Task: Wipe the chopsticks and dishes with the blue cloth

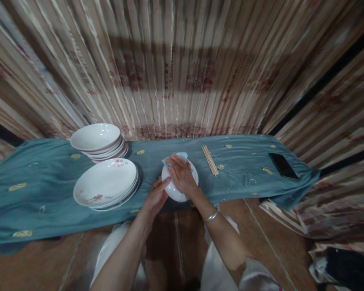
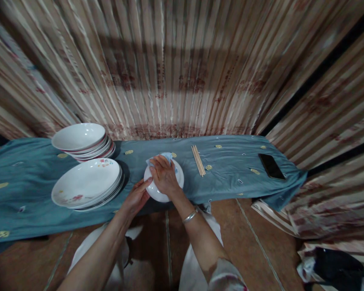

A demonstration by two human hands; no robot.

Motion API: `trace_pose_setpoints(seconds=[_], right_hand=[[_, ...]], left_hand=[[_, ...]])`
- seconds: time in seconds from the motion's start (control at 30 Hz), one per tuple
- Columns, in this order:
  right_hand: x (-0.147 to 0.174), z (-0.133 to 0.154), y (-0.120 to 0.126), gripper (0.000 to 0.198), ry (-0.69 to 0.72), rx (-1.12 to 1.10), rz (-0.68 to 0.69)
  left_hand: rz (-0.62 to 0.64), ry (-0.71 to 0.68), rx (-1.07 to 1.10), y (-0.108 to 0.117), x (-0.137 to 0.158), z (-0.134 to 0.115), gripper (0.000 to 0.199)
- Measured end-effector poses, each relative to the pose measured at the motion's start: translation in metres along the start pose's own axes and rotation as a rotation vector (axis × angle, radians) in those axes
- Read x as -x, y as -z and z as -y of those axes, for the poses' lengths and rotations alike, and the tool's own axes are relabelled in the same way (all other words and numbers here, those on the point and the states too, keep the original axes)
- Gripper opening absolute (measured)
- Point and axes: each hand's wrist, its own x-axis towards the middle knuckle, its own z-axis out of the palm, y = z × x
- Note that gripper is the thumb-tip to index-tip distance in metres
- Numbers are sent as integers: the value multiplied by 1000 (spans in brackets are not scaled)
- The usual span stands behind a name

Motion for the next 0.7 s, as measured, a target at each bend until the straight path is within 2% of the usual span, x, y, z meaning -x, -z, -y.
trace_pose_setpoints(seconds=[0.33,0.53,0.7], right_hand=[[-5,-44,-1,42,-72,-42,-64],[12,-67,-8,45,-180,-93,-113],[33,-70,-17,48,-273,-114,-130]], left_hand=[[-5,25,-22,-1,0,0,30],[-54,47,-2,1,-2,0,27],[-102,53,18,5,-6,2,29]])
